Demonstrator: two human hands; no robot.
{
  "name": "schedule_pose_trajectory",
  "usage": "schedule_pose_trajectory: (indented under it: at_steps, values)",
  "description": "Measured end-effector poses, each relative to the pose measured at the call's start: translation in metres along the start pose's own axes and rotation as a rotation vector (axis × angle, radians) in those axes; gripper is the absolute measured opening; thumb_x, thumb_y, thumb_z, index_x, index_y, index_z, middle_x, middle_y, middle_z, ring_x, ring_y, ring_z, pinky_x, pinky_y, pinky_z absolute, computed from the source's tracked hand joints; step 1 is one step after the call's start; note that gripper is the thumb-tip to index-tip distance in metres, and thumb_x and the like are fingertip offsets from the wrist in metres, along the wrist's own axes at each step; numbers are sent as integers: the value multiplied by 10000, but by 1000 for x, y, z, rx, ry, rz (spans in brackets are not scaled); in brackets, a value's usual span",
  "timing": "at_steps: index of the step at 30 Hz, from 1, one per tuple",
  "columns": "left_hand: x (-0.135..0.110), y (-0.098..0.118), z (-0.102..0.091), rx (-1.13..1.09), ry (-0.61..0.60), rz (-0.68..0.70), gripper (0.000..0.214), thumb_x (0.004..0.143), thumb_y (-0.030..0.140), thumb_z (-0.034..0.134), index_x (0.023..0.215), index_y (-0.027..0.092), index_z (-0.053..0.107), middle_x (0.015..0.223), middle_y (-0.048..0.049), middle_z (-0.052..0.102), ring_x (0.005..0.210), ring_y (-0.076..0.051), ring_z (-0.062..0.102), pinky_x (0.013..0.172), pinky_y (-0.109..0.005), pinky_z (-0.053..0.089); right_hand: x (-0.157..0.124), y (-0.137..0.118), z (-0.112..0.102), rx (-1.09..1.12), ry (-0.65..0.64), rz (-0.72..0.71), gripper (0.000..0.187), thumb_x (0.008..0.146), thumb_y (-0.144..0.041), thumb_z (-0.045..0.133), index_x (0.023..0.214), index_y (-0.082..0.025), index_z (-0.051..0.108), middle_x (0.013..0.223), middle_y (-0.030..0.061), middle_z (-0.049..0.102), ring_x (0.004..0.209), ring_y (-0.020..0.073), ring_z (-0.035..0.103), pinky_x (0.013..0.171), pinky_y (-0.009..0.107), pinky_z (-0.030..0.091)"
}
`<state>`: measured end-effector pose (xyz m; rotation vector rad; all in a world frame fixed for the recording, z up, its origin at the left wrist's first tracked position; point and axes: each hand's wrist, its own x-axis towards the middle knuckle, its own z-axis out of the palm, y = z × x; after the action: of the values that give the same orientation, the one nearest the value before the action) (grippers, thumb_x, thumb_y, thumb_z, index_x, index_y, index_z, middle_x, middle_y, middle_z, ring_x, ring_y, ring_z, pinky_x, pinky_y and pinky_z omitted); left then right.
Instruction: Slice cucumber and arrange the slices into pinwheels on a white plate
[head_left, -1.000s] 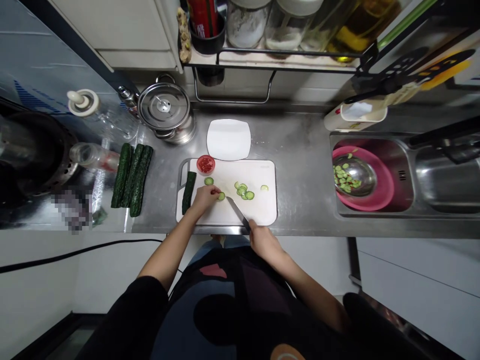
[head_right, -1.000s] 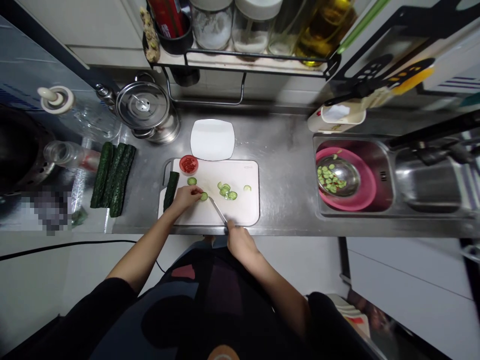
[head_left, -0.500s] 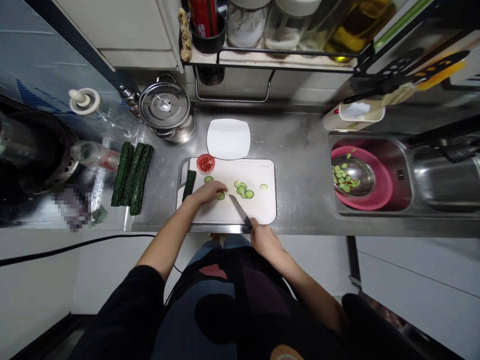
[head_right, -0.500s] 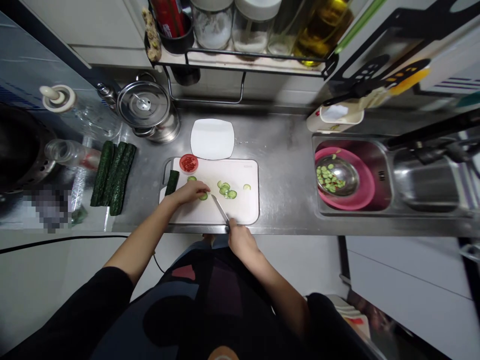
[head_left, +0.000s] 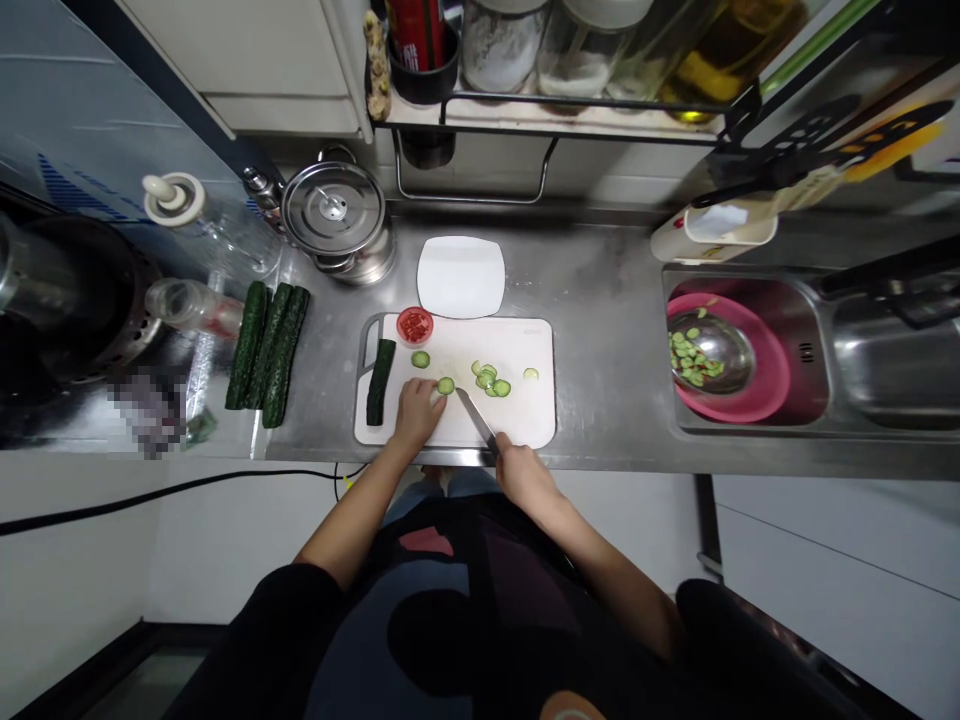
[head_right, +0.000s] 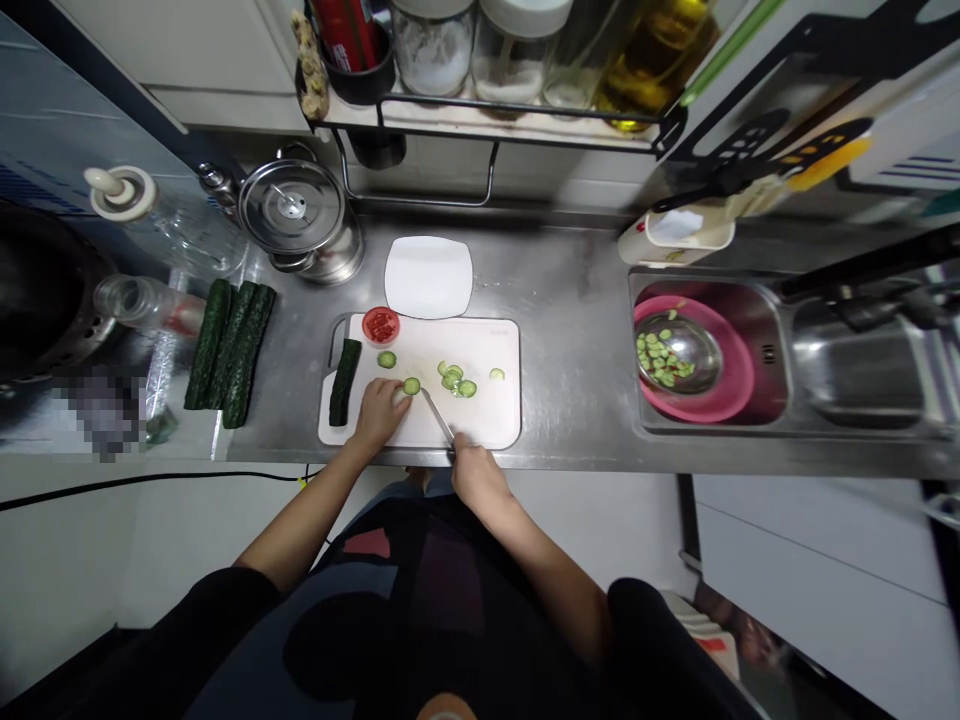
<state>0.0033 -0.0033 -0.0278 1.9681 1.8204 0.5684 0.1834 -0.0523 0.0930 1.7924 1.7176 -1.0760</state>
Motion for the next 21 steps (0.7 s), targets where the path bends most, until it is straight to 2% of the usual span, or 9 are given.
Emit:
schedule_pose_trajectory:
  at_steps: [9,15,21]
  values:
    - [3,-4,-3,-73,-21,-1,206,760,148,584,949,215,634,891,-50,590,883,-207,563,836,-357,478,-4,-3,4,-9,-19,-19,378,843,-71,368,1184,-155,508,902,112,691,848,223,648,646,252,380]
    - [4,-2,1,-32,20,-15,199,733,265,670,920,214,627,889,-60,584,873,-225,554,830,-368,469,-7,-3,-5,-12,0,10,325,871,-95,372,1158,-169,507,887,112,687,823,218,643,659,259,383]
    - [13,-1,2,-18,3,-10,154,715,209,660,856,210,598,861,-57,592,873,-230,548,842,-376,461,-3,-3,-11,-38,20,10,288,867,-78,378,1116,-160,497,876,117,674,826,214,641,648,257,379]
